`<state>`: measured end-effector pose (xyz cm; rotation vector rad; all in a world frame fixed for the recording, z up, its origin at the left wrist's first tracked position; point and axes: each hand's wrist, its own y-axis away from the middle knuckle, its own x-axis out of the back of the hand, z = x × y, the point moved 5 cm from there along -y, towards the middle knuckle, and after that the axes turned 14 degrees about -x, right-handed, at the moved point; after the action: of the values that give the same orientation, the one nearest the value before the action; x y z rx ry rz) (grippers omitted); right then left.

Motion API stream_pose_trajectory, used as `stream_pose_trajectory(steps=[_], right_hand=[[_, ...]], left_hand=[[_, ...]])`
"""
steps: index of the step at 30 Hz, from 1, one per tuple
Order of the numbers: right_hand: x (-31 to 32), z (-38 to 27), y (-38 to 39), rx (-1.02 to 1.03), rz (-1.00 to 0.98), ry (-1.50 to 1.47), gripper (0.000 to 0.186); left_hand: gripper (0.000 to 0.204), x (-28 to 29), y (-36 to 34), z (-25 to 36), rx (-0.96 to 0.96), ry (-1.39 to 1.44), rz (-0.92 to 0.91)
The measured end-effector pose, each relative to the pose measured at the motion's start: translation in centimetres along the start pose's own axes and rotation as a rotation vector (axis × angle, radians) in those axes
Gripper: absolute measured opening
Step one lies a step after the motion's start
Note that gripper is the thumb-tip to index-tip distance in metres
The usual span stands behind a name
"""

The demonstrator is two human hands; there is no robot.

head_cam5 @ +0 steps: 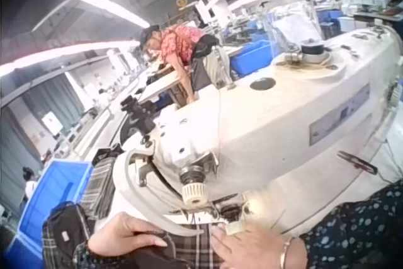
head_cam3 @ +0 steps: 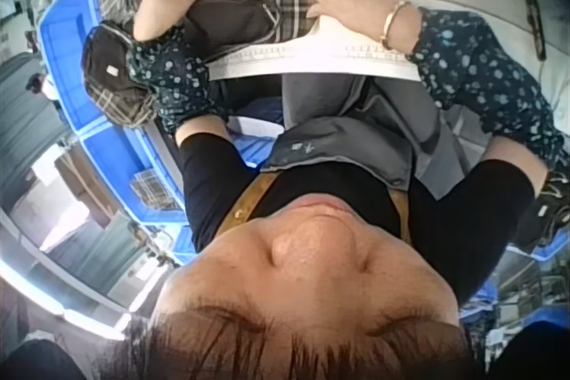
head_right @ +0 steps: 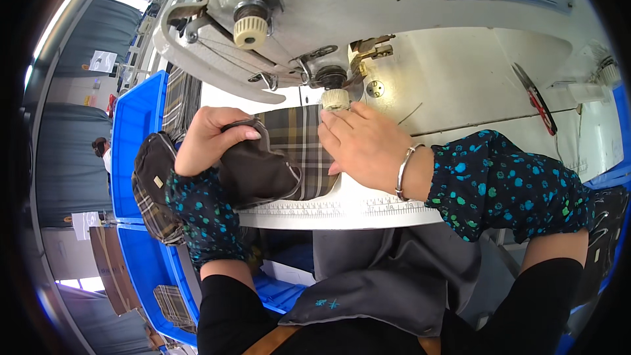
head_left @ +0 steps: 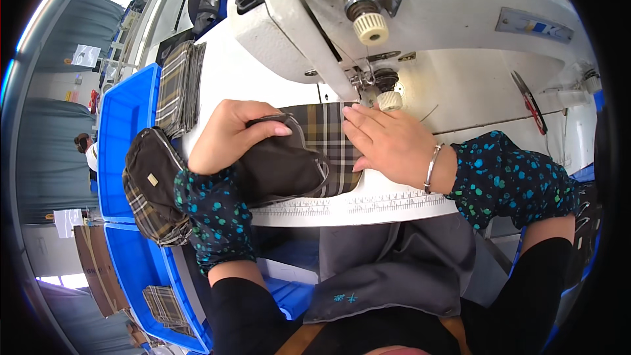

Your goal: The person operates an industrial sewing machine to stitch zippers onto small fabric pouches. They guide the pouches under the needle, sew along the zipper edges, and use scissors to trim threads. The person handles multiple pouches, including black and plaid patterns, moving them between the sewing machine and a blue storage bin.

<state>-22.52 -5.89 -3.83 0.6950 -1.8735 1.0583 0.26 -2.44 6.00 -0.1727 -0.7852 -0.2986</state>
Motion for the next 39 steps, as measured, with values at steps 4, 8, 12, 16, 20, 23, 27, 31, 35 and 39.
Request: stream_pose_trajectory(steps=[4,8,12,16,20,23,27,31,35,39], right_hand=[[0.1,-0.3,-0.2,0.032,0.001,0.033,0.06],[0.0,-0.2,-0.2,0.018,-0.114,0.066,0.051],[1.3,-1.0,0.2,0.085,0.022,0.135,0.046],[2.4,-2.1,1.3,0.199,0.111,0.201,0.041],[2.3,-2.4,1.4,0.213,0.06,0.177,0.039],[2.8,-2.4,0.9,0.26,0.117,0.159,0.021],[2.7,-2.4,0.9,0.287,0.163,0.182,0.014],[2.5,-2.2,0.9,0.275,0.151,0.168,0.012],[3.3,-1.0,1.0,0.208,0.135,0.093,0.01],[8.5,3.2,3.3,-0.11,0.207,0.279,0.014]], left_hand=[[0.021,-2.2,-3.6,1.1,-0.14,-0.072,-0.279],[0.025,-5.5,-5.9,-0.6,-0.201,-0.04,-0.146],[0.022,-6.6,-5.6,-2.2,-0.166,0.018,-0.123],[0.018,-7.0,-5.6,-2.0,-0.218,-0.054,-0.051],[0.015,-7.0,-5.2,-2.1,-0.224,-0.039,0.03],[0.014,-7.3,-5.2,-2.3,-0.154,-0.023,0.097],[0.013,-7.3,-5.3,-1.9,-0.123,-0.086,0.1],[0.015,-7.4,-5.4,-2.1,-0.141,-0.131,0.101],[0.019,-7.7,-4.6,-3.2,-0.146,-0.237,0.262],[0.02,-7.9,-4.8,-2.8,-0.061,-0.081,0.093]])
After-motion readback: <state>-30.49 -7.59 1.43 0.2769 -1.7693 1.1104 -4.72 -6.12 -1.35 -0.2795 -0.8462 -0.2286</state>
